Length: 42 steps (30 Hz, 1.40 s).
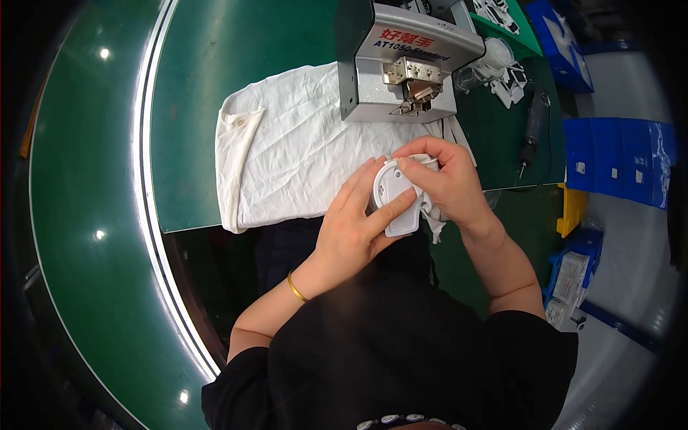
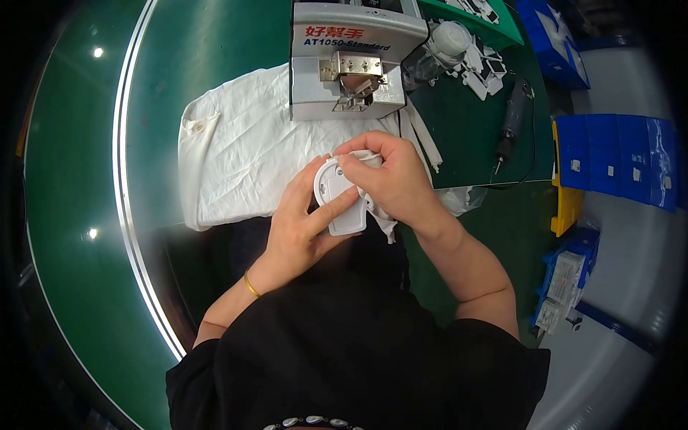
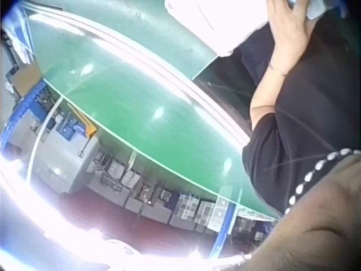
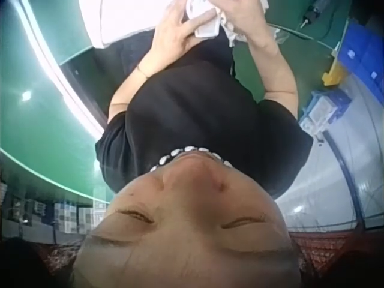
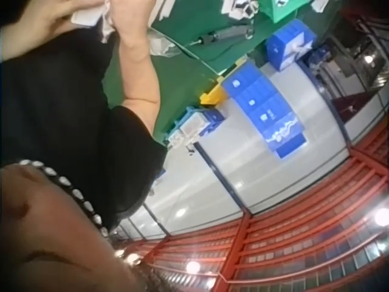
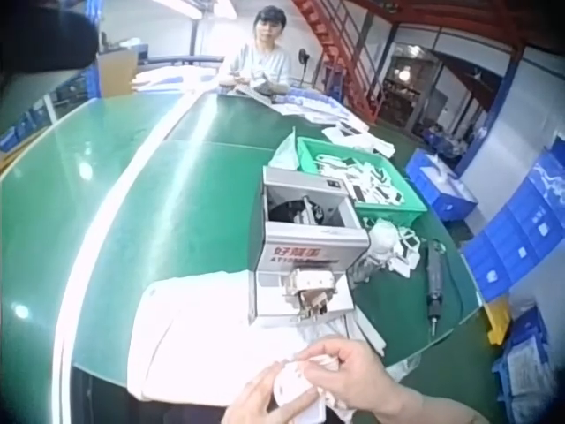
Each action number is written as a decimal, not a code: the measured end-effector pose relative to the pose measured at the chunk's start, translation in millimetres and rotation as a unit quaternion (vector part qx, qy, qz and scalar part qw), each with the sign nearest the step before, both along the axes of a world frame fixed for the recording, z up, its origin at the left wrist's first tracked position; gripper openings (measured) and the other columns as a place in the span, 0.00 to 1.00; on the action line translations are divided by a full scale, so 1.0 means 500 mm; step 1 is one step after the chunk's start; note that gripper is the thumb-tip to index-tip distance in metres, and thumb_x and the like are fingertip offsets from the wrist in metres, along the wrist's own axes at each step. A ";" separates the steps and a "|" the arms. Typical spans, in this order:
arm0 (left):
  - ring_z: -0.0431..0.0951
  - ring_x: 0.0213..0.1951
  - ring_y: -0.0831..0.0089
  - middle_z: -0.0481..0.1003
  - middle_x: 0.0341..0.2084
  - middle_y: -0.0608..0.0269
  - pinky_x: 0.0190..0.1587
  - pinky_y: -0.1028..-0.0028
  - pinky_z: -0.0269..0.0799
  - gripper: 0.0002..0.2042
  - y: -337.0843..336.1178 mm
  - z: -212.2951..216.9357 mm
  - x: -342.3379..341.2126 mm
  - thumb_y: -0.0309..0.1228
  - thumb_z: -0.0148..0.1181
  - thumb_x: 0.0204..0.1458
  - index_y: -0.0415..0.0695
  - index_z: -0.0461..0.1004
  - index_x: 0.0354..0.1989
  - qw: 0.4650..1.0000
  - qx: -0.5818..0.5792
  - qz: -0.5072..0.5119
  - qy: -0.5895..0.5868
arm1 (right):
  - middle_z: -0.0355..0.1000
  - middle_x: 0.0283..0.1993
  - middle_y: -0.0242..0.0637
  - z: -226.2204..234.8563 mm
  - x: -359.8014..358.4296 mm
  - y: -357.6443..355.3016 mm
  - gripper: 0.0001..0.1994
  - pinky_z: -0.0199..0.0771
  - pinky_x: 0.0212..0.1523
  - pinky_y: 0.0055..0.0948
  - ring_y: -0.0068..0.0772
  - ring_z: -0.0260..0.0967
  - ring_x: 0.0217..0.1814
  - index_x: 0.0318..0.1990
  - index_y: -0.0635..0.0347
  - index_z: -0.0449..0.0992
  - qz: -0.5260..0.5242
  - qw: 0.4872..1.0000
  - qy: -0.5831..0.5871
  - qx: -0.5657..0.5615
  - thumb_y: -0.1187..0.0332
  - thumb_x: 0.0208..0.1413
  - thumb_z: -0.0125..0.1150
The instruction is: Assembling small product housings at a factory workstation using power tools and an automatic tape dispenser.
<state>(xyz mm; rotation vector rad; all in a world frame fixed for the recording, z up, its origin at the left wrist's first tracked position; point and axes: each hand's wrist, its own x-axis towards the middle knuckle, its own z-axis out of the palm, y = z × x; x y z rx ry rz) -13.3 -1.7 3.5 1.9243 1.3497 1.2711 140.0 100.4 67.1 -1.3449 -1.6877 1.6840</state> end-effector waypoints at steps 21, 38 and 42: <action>0.65 0.61 0.43 0.63 0.61 0.41 0.60 0.57 0.68 0.35 -0.003 -0.003 0.001 0.26 0.74 0.29 0.54 0.75 0.55 1.000 0.011 0.002 0.019 | 0.77 0.40 0.36 -0.035 0.021 0.012 0.10 0.74 0.44 0.22 0.23 0.74 0.41 0.45 0.68 0.78 0.013 0.994 0.043 0.103 0.71 0.59 0.60; 0.72 0.56 0.48 0.68 0.58 0.44 0.57 0.61 0.70 0.57 -0.006 -0.013 0.018 0.28 0.79 0.32 0.36 0.44 0.71 0.997 0.035 0.051 -0.056 | 0.70 0.40 0.41 -0.020 0.091 -0.133 0.07 0.73 0.33 0.30 0.37 0.72 0.33 0.37 0.62 0.79 0.122 0.875 -0.077 0.461 0.79 0.49 0.65; 0.72 0.56 0.48 0.68 0.58 0.43 0.57 0.61 0.70 0.58 -0.004 -0.003 0.022 0.29 0.79 0.31 0.37 0.43 0.71 0.998 0.029 0.051 -0.039 | 0.70 0.39 0.41 -0.025 0.085 -0.088 0.07 0.73 0.32 0.30 0.38 0.72 0.32 0.37 0.62 0.79 0.056 0.889 -0.089 0.446 0.80 0.50 0.64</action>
